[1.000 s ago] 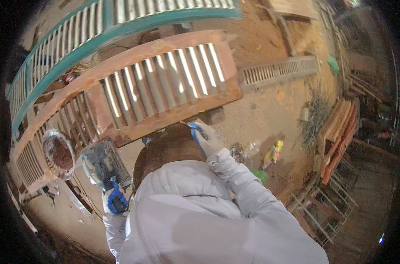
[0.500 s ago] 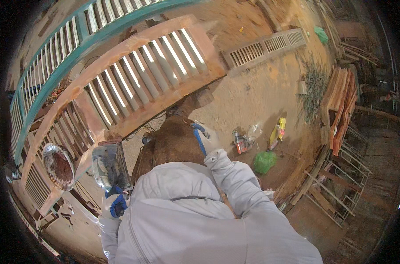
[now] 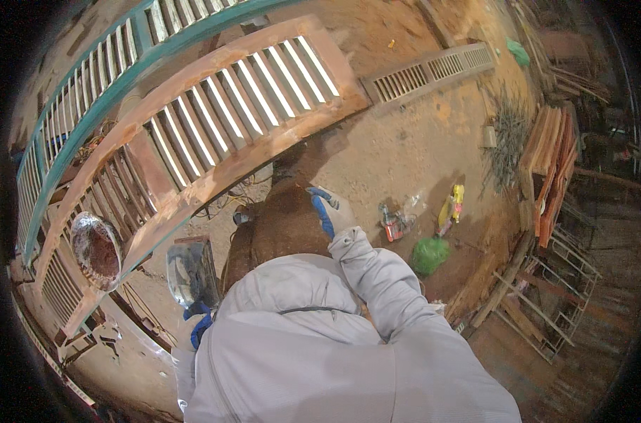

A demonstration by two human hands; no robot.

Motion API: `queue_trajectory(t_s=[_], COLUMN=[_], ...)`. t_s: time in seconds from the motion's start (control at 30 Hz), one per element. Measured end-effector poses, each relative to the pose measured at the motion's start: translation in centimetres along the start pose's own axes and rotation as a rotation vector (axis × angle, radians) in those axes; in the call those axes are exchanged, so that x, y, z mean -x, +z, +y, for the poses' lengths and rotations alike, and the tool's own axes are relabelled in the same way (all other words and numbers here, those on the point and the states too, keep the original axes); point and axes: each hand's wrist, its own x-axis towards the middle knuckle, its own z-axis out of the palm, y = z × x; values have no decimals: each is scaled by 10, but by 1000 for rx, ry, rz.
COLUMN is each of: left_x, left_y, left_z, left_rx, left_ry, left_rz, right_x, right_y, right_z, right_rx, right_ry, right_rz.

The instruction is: The person applies a brown finish to wooden slatted panels using a brush and a heat gun, then sands the surface with a sanding block. The person works on multiple panels in a workshop setting.

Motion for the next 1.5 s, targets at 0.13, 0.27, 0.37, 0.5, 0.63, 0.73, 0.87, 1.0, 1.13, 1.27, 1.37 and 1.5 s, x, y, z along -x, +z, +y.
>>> queue_trajectory(t_s=[0.13,0.27,0.37,0.5,0.63,0.73,0.87,1.0,1.13,1.27,1.37,1.5], left_x=[1,-19,-29,-27,-20,-10,3,2,-9,-23,-32,-37], left_y=[-9,-2,11,18,18,16,21,42,73,106,126,144], left_z=[-44,-50,-43,-51,-75,-91,-111,-126,-134,-138,-139,-139], left_rx=[19,503,834,1195,1205,1214,1226,1261,1299,1336,1344,1346], left_ry=[46,-310,-320,-267,-208,-168,-127,-108,-105,-108,-111,-125], left_rz=[50,115,233,374,491,595,728,828,886,907,925,950], right_x=[-6,-8,-9,-18,-30,-56,-78,-102,-127,-146,-159,-169], right_y=[11,31,57,73,72,59,53,55,57,67,70,69], right_z=[-4,-22,-40,-52,-70,-78,-105,-128,-148,-163,-169,-163], right_rx=[-18,-70,-95,-106,-88,-101,-123,-83,-87,-96,-81,-76], right_ry=[5,54,55,35,12,28,82,104,132,162,190,246], right_rz=[-79,-142,-197,-331,-321,-292,-339,-392,-504,-517,-567,-630])
